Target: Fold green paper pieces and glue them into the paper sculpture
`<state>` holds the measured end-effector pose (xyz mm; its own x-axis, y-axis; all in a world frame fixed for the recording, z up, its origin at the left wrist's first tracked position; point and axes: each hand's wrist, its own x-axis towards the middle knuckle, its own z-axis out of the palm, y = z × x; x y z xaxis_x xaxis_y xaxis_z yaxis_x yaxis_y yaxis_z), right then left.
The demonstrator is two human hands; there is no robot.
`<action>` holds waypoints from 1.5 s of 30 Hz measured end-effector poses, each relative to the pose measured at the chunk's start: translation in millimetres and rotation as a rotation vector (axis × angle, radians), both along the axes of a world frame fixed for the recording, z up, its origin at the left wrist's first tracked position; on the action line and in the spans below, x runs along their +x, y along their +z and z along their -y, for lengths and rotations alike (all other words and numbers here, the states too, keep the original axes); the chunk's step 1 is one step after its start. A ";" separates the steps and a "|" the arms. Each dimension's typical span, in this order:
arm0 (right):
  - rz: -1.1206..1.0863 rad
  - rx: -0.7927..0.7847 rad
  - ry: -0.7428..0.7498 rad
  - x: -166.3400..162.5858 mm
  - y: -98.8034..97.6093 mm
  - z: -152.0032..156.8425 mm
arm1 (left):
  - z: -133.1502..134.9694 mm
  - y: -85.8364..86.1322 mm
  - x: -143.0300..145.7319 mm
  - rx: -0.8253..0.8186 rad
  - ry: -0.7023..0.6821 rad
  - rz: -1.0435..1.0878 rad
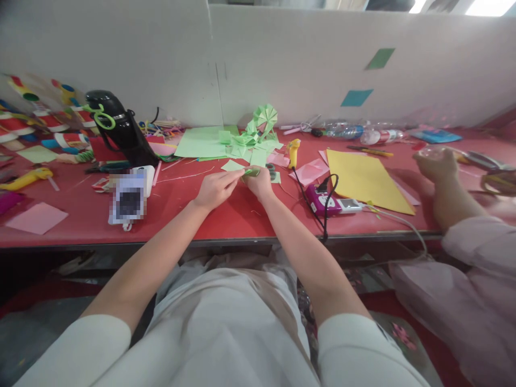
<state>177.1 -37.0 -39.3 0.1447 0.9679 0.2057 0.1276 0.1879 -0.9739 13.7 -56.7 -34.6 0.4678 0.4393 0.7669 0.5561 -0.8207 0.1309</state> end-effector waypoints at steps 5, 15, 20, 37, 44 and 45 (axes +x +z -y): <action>-0.158 -0.020 0.032 -1.2 -0.7 -1.1 | -0.3 -0.8 -1.3 0.003 0.001 0.007; -0.311 -0.052 0.198 -2.8 7.1 1.2 | -10.4 7.4 -13.8 -0.359 0.109 0.624; -0.153 0.051 0.344 -5.2 9.6 5.3 | -26.5 5.7 -22.8 -0.701 0.102 0.963; -0.275 -0.039 0.240 -2.9 4.1 1.5 | -16.7 15.5 -14.6 -1.143 -0.033 1.143; -0.217 -0.056 0.199 -0.8 -0.8 -1.9 | -17.8 13.6 -17.4 -1.217 0.036 1.007; -0.207 -0.057 0.206 -0.8 -1.1 -1.9 | -17.9 12.9 -17.2 -1.209 0.040 0.983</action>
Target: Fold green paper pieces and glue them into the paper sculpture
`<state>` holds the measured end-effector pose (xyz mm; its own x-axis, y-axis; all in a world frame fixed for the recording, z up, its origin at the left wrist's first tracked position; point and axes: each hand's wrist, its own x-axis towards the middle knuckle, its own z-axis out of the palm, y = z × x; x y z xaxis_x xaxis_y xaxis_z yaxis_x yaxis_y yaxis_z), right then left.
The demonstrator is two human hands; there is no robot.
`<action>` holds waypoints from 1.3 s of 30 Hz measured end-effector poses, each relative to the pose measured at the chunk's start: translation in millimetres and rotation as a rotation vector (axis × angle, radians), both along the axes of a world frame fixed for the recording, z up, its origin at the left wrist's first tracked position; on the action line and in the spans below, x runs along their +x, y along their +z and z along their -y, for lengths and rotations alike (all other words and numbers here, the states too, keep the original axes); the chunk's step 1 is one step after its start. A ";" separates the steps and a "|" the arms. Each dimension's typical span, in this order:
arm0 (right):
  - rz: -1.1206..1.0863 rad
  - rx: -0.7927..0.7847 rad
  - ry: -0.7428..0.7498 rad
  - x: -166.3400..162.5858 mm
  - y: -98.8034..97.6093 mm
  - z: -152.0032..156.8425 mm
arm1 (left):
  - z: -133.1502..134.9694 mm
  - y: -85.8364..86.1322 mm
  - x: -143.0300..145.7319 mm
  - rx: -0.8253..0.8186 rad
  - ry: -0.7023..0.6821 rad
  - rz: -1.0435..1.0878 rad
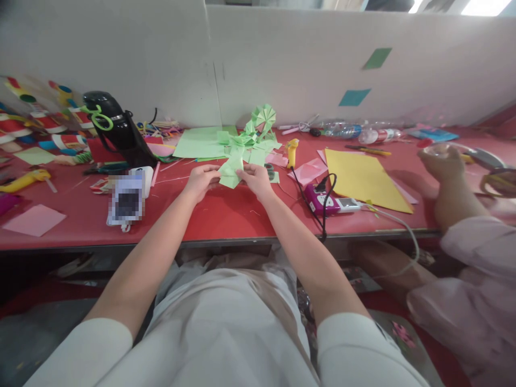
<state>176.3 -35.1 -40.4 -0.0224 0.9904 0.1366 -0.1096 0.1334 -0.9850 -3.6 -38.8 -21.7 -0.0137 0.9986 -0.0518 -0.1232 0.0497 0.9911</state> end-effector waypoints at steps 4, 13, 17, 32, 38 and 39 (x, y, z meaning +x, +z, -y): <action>0.043 0.010 0.023 -1.3 0.4 0.8 | -0.8 -5.6 0.8 0.112 -0.031 -0.073; 0.025 0.015 0.034 -2.6 2.1 2.7 | -1.1 -8.3 0.3 0.217 -0.036 -0.141; 0.029 0.044 0.091 -3.9 -0.9 1.8 | -2.5 -10.7 1.2 0.247 -0.064 -0.152; 0.048 0.075 0.011 -4.5 2.9 2.8 | -6.7 -15.1 -0.2 0.377 -0.089 -0.228; 0.054 0.086 -0.050 -3.5 4.5 2.5 | -1.5 -7.2 -1.0 0.194 -0.076 -0.068; 0.059 0.087 -0.054 -3.2 4.1 2.0 | -0.4 -5.1 -1.1 0.179 -0.069 -0.061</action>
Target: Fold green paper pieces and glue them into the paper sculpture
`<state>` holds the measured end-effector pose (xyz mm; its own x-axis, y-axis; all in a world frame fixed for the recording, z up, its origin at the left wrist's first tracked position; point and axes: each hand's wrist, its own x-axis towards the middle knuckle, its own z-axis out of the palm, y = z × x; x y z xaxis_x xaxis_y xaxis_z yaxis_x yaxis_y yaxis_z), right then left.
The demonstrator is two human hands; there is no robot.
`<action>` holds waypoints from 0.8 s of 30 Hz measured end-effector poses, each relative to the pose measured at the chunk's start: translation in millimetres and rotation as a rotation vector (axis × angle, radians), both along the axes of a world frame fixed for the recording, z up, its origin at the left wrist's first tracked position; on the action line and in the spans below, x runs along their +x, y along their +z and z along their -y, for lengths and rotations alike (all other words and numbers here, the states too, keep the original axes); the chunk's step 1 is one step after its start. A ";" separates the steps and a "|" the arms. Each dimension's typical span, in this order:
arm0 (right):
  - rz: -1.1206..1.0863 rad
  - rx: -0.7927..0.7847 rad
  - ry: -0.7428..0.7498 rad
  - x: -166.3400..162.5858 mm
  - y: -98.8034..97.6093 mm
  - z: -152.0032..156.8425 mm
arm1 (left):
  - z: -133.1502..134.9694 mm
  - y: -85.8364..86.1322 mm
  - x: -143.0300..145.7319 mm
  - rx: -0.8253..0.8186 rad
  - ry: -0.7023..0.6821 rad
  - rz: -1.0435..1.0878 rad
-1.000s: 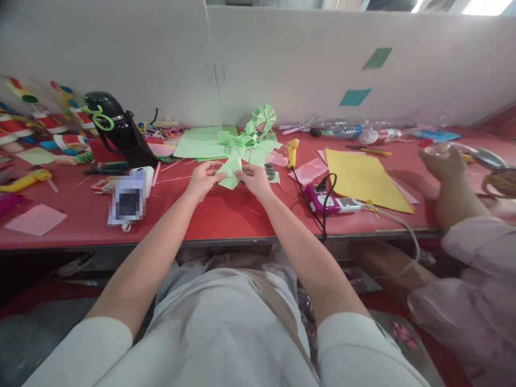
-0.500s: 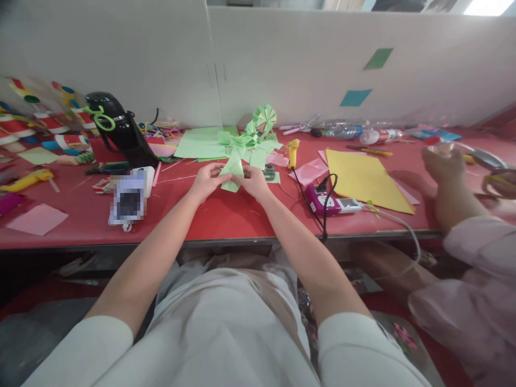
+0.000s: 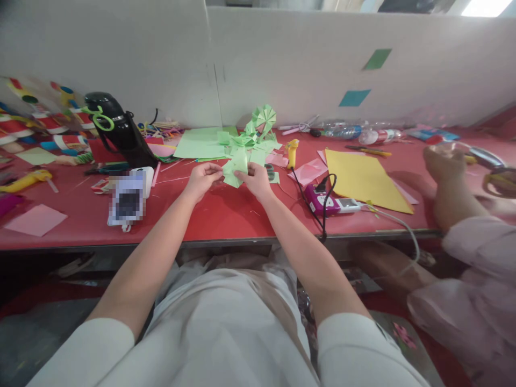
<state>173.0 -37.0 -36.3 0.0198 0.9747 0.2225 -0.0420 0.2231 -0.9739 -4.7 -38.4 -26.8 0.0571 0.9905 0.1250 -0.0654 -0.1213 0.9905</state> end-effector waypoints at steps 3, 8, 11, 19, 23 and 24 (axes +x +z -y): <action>0.006 -0.001 -0.004 0.7 -1.6 -1.9 | 1.8 5.6 -0.2 -0.034 0.017 0.006; -0.001 0.000 0.033 0.0 -2.6 -1.5 | -0.8 4.7 0.7 -0.077 0.034 0.050; -0.021 0.021 0.068 -1.7 -2.3 0.5 | -4.0 -2.7 2.0 0.007 0.016 -0.018; -0.008 0.007 0.084 -2.6 -0.9 2.2 | -5.4 -8.7 0.4 0.054 -0.003 -0.059; -0.052 -0.004 0.099 -1.9 -2.4 0.6 | -6.9 -9.2 -1.0 0.062 0.016 -0.066; -0.063 -0.010 0.105 -1.8 -3.0 0.0 | -7.4 -9.7 -1.1 0.076 0.024 -0.079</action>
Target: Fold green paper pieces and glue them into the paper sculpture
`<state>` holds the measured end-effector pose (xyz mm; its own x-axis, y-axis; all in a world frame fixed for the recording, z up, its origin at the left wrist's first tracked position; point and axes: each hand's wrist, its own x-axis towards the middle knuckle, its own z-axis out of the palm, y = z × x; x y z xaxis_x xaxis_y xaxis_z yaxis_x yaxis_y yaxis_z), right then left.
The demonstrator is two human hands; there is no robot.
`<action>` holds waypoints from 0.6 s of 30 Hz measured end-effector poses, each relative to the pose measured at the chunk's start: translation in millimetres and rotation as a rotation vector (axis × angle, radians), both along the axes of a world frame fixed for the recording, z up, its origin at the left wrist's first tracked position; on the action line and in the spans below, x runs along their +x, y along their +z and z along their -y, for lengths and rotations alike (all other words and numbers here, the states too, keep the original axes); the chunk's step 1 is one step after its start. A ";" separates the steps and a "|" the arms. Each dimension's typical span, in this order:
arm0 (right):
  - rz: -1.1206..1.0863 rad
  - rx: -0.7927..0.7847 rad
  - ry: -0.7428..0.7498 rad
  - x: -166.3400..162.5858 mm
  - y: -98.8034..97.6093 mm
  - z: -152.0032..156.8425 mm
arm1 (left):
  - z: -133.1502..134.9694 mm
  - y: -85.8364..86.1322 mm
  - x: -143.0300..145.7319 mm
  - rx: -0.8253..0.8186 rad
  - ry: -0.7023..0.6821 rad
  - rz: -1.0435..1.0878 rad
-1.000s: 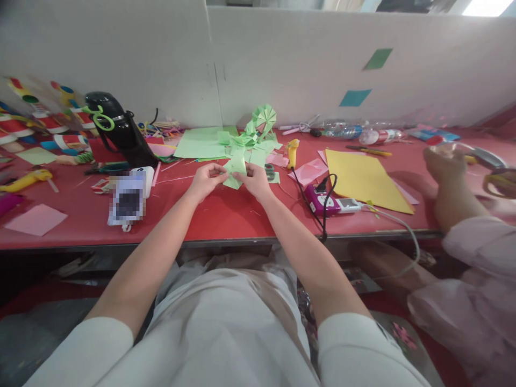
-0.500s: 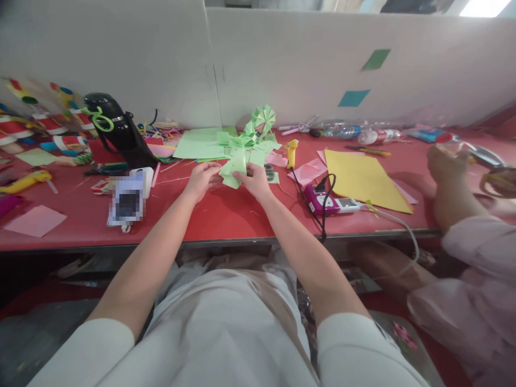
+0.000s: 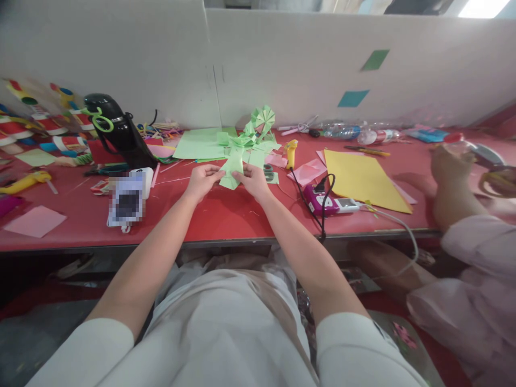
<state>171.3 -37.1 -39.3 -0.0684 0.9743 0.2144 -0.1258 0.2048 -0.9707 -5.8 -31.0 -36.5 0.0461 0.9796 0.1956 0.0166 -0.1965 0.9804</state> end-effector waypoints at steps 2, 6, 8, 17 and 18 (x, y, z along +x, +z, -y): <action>-0.008 -0.013 0.006 0.3 -1.4 -1.1 | 0.1 -0.2 0.4 0.031 0.015 -0.029; 0.025 -0.005 0.014 0.1 -3.6 -2.2 | 5.0 3.6 3.1 0.040 -0.048 -0.046; 0.040 0.008 0.021 -0.4 -4.0 -2.1 | 7.2 6.1 3.9 0.026 -0.073 -0.038; -0.005 -0.004 0.015 -0.8 -7.3 -6.6 | 1.3 4.4 -0.9 -0.010 0.007 0.002; -0.008 -0.015 0.009 -0.5 -7.6 -7.3 | 1.1 4.2 -1.1 0.001 0.012 -0.016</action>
<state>170.8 -29.8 -47.0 -0.0755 0.9767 0.2008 -0.1351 0.1895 -0.9725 -6.9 -32.1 -32.2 0.0372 0.9799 0.1961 0.0342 -0.1974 0.9797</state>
